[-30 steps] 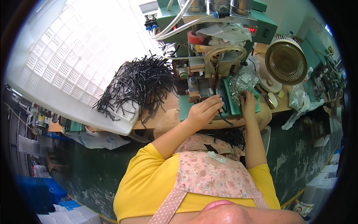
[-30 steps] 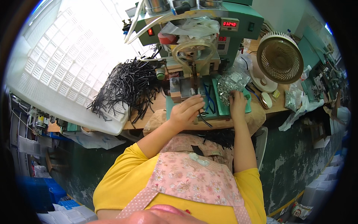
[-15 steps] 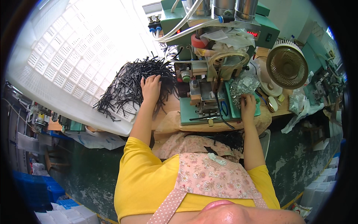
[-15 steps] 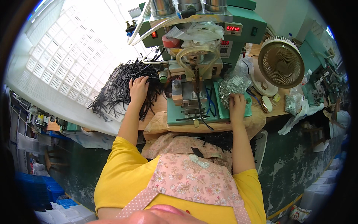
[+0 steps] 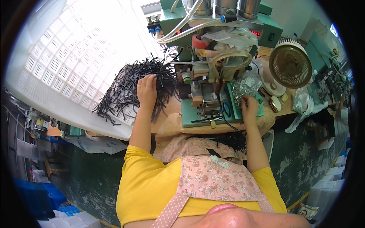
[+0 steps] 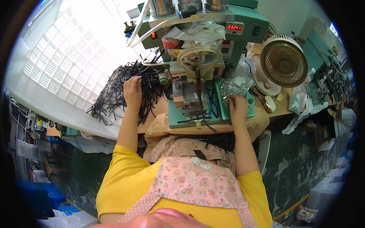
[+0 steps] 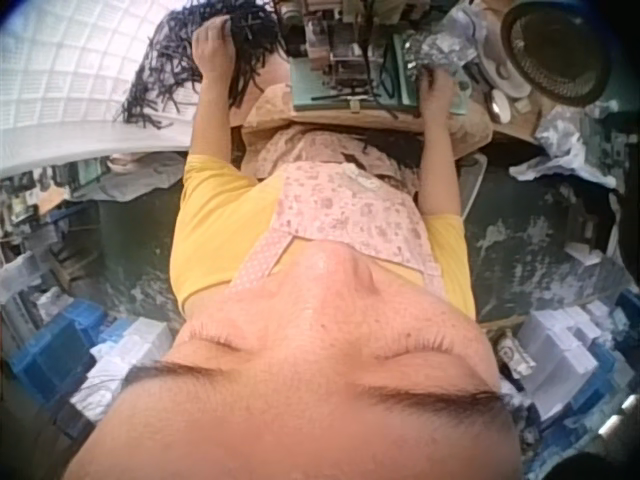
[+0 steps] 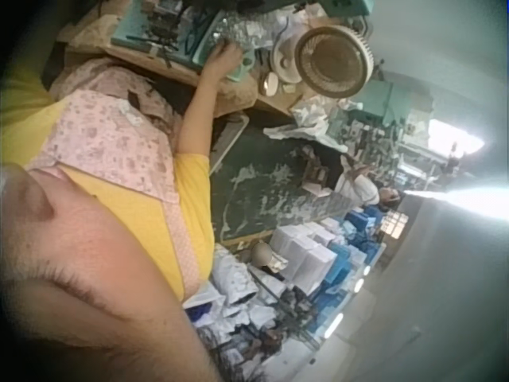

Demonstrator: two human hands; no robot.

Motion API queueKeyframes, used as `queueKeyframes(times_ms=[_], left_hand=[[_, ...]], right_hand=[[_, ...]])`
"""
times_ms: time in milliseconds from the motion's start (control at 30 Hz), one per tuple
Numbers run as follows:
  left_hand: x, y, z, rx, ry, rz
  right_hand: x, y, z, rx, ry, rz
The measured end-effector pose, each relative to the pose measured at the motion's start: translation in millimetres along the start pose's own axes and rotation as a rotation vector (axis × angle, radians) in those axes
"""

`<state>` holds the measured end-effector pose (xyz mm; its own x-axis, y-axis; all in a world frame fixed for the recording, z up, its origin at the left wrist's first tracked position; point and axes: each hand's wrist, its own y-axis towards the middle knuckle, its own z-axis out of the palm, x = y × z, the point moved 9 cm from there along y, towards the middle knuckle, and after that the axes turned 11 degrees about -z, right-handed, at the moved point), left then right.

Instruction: The person repeatedly picks a black cable from a white basket and a small metallic connector from a tray, then inserts the connector into the cable end using a green machine. The person continues this cycle throughout the clip.

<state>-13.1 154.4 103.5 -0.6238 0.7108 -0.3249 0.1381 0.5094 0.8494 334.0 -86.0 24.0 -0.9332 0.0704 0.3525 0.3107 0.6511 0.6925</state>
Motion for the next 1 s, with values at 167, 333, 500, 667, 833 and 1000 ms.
queueKeyframes(times_ms=[167,333,500,667,833,1000], left_hand=[[10,-15,-6,0.11,-0.624,-0.387],[-4,-34,19,0.306,-0.85,-0.806],[-77,-46,9,0.545,-1.463,-0.928],[-174,-93,23,1.166,-1.606,-1.296],[-215,-111,54,1.344,-1.6,-1.522],[-216,-110,63,1.3,-1.601,-1.45]], right_hand=[[33,18,-2,-0.02,0.363,0.176],[92,53,-15,-0.022,0.439,0.039],[111,56,-2,-0.011,0.521,0.094],[111,56,10,-0.054,0.823,0.228],[98,57,-17,-0.077,0.452,0.058],[2,32,-49,-0.238,0.252,0.163]])
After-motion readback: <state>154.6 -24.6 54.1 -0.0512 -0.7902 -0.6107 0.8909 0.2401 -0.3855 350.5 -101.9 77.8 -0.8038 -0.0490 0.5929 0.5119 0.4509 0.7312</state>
